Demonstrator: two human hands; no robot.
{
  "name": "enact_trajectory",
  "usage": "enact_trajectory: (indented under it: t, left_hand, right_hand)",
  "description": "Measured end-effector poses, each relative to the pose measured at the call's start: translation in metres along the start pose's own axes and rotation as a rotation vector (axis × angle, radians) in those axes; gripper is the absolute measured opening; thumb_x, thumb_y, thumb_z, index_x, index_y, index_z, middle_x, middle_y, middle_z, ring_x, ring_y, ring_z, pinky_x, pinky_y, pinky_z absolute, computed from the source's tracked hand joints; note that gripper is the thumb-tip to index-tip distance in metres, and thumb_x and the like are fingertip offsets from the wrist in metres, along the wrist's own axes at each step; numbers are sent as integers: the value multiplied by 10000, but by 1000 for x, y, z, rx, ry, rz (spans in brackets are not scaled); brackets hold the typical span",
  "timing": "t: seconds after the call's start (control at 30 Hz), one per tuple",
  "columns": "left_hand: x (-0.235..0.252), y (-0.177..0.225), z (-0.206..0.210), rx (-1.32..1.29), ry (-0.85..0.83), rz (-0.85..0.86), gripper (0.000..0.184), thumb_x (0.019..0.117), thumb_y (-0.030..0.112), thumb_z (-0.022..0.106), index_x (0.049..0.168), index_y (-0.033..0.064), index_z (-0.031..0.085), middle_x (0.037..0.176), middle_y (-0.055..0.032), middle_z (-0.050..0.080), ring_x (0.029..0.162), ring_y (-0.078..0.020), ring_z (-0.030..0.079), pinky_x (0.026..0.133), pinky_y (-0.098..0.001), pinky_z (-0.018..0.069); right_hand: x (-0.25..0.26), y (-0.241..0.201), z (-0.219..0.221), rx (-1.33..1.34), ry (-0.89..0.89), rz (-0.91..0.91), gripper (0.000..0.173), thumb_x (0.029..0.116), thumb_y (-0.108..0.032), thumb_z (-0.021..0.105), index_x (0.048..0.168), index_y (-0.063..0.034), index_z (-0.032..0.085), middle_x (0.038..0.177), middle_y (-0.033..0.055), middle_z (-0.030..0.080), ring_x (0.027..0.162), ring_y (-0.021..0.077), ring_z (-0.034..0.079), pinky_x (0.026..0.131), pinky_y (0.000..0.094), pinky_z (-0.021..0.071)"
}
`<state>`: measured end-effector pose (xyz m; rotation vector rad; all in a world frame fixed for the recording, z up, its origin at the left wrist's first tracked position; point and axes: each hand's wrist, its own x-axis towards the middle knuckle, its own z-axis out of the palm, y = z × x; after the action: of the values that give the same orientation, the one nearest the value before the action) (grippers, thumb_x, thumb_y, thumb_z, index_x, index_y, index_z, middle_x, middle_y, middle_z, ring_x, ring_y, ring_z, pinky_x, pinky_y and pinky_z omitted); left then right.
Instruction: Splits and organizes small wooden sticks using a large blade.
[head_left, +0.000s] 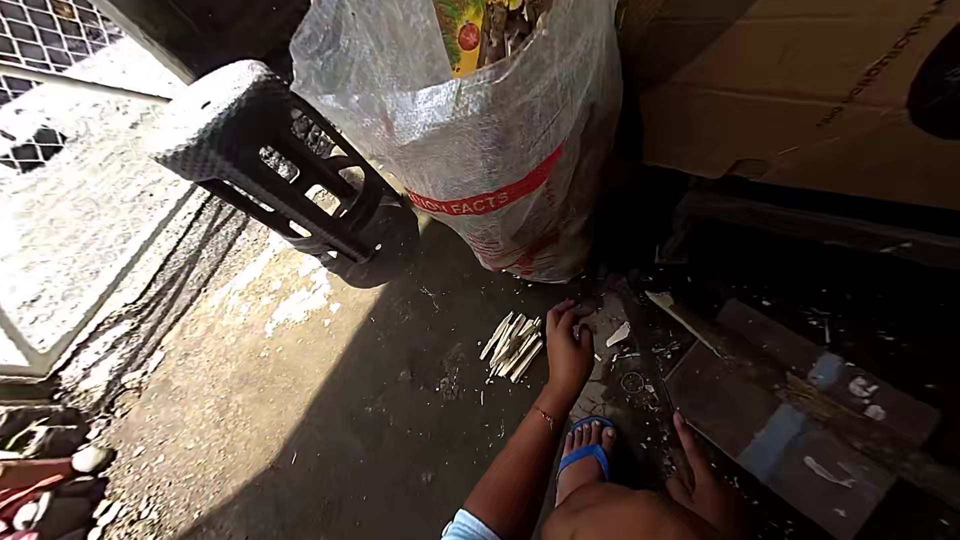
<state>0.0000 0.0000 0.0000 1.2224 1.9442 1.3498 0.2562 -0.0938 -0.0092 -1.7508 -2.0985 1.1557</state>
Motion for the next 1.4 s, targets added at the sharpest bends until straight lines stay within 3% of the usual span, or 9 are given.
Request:
enact_trajectory:
  t: [0.13,0.27,0.5,0.67,0.83,0.93,1.2,1.33,1.4]
  left_hand:
    - [-11,-39,33,171,-388,-138,422,938,69,657,1357,21,635,1465,-215,553,1359,-346,529,1128,-468,448]
    - [3,-47,60,215,-501,-91,664,937,202,743,1522,35,478,1506,-194,537,1422,-339,486,1210,-470,369]
    - [18,-53,76,220,-494,-68,384,1050,190,578,1379,-1,624,1337,-198,666,1217,-286,666,1100,-419,497]
    - [14,-58,75,258,-464,-11,391,1067,170,534,1398,-26,604,1320,-208,681,1220,-307,673,1109,-441,484]
    - [14,-61,73,242,-441,0,386,1065,154,528,1389,-41,606,1322,-210,681,1223,-307,675,1109,-436,487]
    - [12,-62,74,252,-416,23,376,1060,156,541,1363,-49,625,1298,-206,695,1208,-305,685,1098,-433,498]
    - [9,-67,75,231,-386,36,368,1034,184,599,1322,-38,658,1244,-199,717,1143,-294,712,1056,-421,528]
    - [12,-67,74,231,-390,-30,369,1024,242,630,1285,-16,668,1167,-186,735,1065,-281,729,1005,-434,556]
    - [12,-66,74,231,-387,-50,350,1021,253,638,1254,-5,679,1150,-182,739,1064,-280,729,998,-437,557]
  right_hand:
    - [1,2,-2,4,17,51,846,883,-56,615,1639,-201,264,806,232,703,623,414,662,606,627,526]
    - [1,2,-3,25,46,68,855,859,-37,628,1630,-191,292,837,235,718,614,410,666,598,629,528]
    - [2,-3,0,47,103,22,846,816,-14,609,1609,-153,347,811,200,716,563,346,642,556,585,525]
    - [1,-10,-5,180,-8,158,938,825,-48,613,1642,-308,233,863,163,710,523,252,604,529,491,526]
    - [-1,-27,-21,474,-88,201,960,830,28,590,1648,-283,194,1248,116,655,507,110,565,500,323,540]
    - [-6,-28,-18,425,-44,162,911,849,13,589,1642,-262,236,1367,90,627,573,115,607,546,342,558]
    - [-4,-21,-8,169,147,15,866,802,-38,598,1613,-201,343,1166,142,727,684,195,685,611,433,566]
    - [-2,-19,-3,129,126,3,848,803,-29,585,1606,-190,362,1340,106,674,747,214,711,645,463,574]
    - [-1,-20,-2,116,130,-3,826,798,-32,583,1590,-170,393,1265,129,707,691,228,694,613,475,562]
